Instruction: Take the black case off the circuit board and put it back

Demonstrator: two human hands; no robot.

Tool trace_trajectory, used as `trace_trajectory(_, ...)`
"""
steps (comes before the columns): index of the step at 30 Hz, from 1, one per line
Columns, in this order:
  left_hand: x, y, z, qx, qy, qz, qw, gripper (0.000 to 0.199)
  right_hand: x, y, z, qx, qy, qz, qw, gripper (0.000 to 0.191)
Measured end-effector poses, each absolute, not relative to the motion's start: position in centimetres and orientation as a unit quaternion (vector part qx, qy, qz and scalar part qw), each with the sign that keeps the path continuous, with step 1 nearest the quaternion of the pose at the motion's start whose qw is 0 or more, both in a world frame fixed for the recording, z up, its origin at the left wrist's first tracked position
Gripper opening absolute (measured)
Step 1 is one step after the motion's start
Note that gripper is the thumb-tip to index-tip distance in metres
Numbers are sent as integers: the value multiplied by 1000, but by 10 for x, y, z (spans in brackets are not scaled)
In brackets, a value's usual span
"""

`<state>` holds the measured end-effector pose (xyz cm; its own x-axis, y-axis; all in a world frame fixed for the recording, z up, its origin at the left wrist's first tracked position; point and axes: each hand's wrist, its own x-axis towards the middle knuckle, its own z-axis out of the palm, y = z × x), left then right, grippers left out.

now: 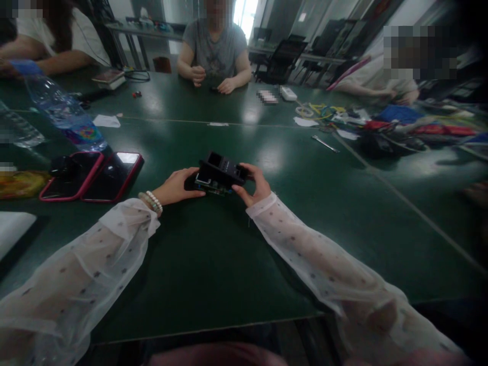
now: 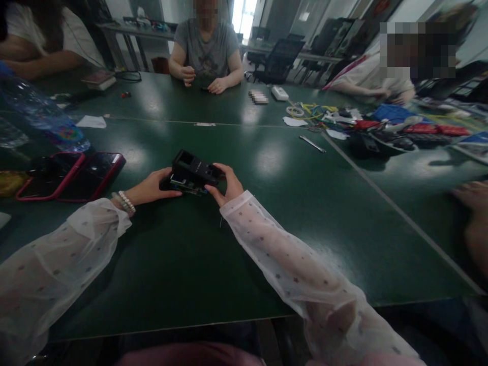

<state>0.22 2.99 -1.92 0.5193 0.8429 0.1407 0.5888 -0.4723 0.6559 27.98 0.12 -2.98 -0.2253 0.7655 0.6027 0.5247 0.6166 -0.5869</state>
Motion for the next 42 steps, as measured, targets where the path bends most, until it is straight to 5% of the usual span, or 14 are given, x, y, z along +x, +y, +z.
trace_trajectory(5, 1, 30, -17, 830, 427, 228, 276, 70, 304, 20, -29, -472, -716, 49, 511, 57)
trace_trajectory(17, 0, 32, -20, 833, 435, 214, 268, 70, 350, 68, -70, -595, -678, 60, 428, 60)
trace_trajectory(26, 0, 32, -20, 831, 430, 224, 273, 67, 349, 62, -67, -574, -705, -54, 412, 70)
trace_trajectory(42, 2, 29, -14, 828, 456, 191, 264, 73, 358, 74, -73, -570, -724, 19, 388, 71)
